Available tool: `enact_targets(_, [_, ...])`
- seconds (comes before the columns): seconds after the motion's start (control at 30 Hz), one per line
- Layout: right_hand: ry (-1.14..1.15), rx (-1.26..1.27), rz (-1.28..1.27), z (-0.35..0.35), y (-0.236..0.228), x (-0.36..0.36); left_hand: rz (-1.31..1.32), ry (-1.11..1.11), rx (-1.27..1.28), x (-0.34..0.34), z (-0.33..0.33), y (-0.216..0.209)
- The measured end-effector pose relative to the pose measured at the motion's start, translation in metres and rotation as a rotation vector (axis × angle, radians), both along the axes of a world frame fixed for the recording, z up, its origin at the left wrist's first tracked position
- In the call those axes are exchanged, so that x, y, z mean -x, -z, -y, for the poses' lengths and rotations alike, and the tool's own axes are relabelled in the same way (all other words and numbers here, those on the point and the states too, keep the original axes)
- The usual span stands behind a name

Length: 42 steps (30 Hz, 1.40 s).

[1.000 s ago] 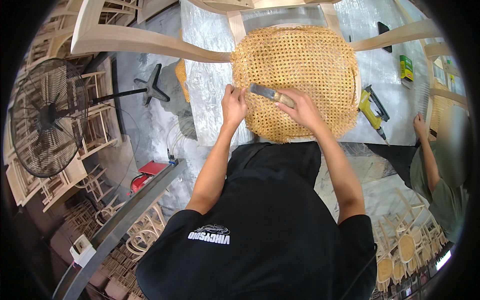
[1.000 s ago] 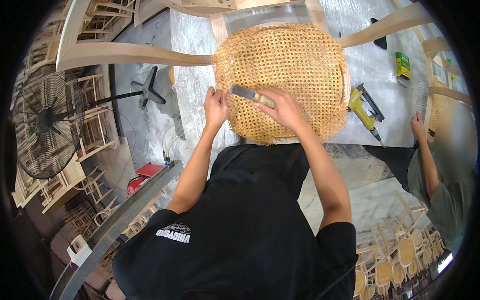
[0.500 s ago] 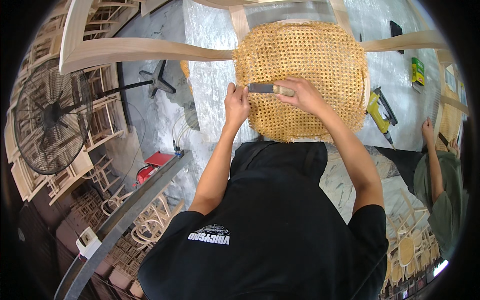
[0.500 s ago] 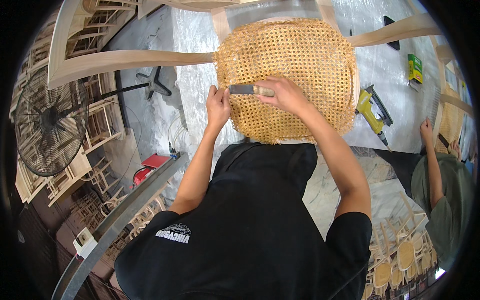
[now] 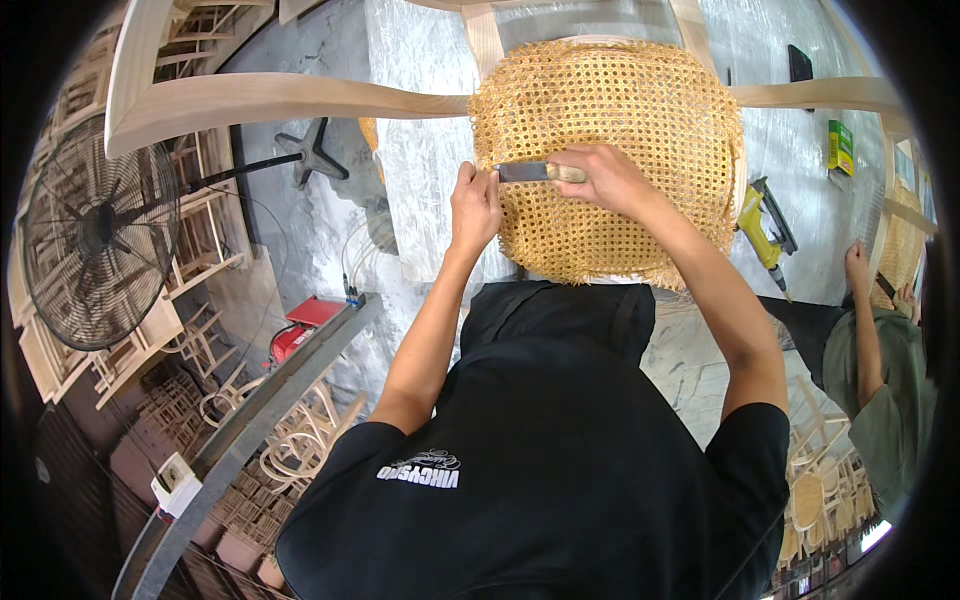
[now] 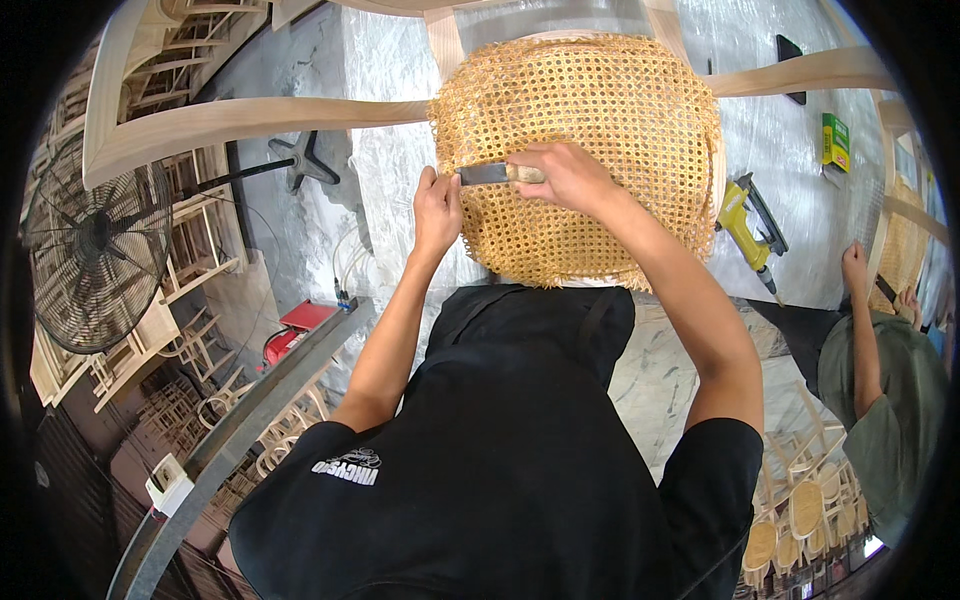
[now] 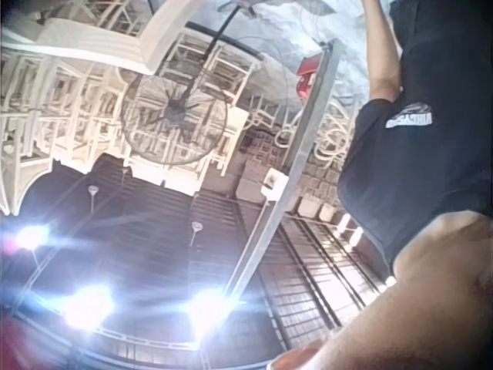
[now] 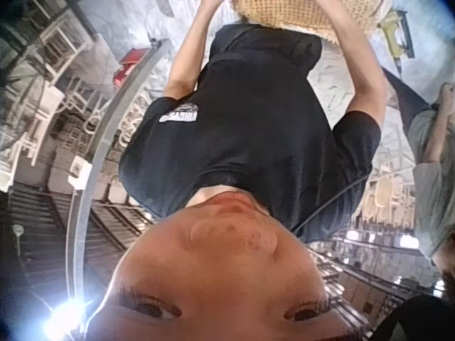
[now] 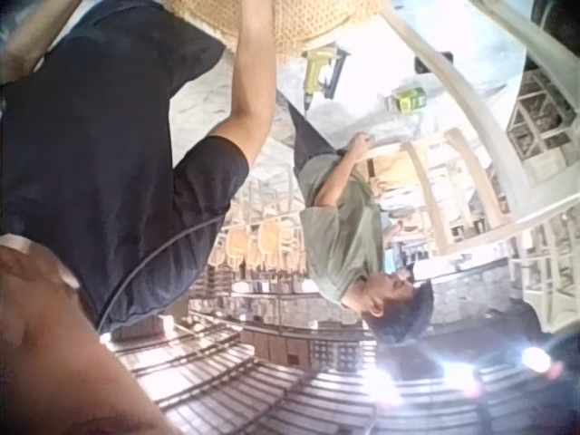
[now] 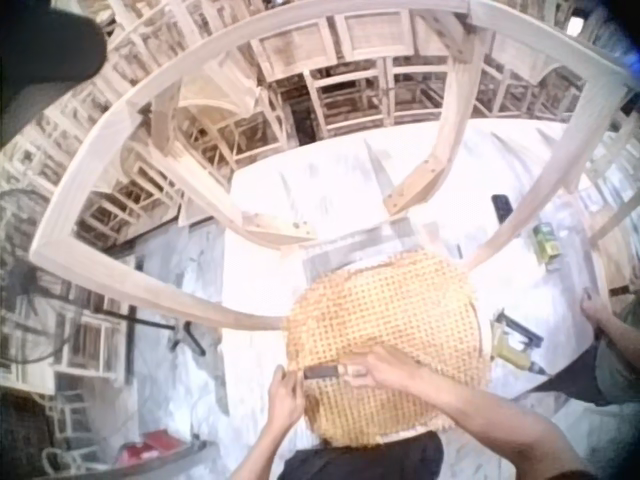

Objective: The person aligns a woven cane seat onto an inverted wooden chair frame, then uses a hammer and a nail gun to secure the seat to the frame. The person repeatedly taps the seat edges and staples the perimeter to hold the cane in place.

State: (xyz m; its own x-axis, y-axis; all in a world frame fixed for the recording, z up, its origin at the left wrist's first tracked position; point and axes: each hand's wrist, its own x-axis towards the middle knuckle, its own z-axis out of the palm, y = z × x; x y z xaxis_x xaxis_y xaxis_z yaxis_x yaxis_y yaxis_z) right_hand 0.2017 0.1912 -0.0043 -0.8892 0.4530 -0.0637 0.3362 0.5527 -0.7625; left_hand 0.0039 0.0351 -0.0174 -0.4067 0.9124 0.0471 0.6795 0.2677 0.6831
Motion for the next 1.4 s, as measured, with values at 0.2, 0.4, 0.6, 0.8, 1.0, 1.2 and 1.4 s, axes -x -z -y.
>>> enact_targets(0.2, [-0.076,0.022,0.012,-0.01,-0.012,0.008,0.02,0.005,0.016,0.002,0.0,0.001])
enact_targets(0.4, [-0.046,-0.005,0.064,-0.003,-0.02,0.013,0.052,-0.001,0.021,0.003,0.0,0.001])
enact_targets(0.6, [-0.038,-0.048,0.211,0.004,-0.043,0.021,0.222,0.021,-0.029,0.019,0.009,0.015])
enact_targets(0.8, [-0.021,-0.152,0.162,0.011,-0.054,0.026,1.358,-0.499,-0.266,0.017,0.008,0.055])
enact_targets(1.0, [0.017,-0.205,0.373,0.027,-0.075,0.04,1.68,-0.226,0.079,0.02,-0.019,0.049])
enact_targets(1.2, [0.025,-0.271,0.431,0.048,-0.08,0.059,1.695,-0.272,0.076,0.02,-0.019,0.057])
enact_targets(1.4, [0.146,-0.33,0.528,0.075,-0.087,0.07,1.628,-0.334,0.103,0.016,-0.019,0.053])
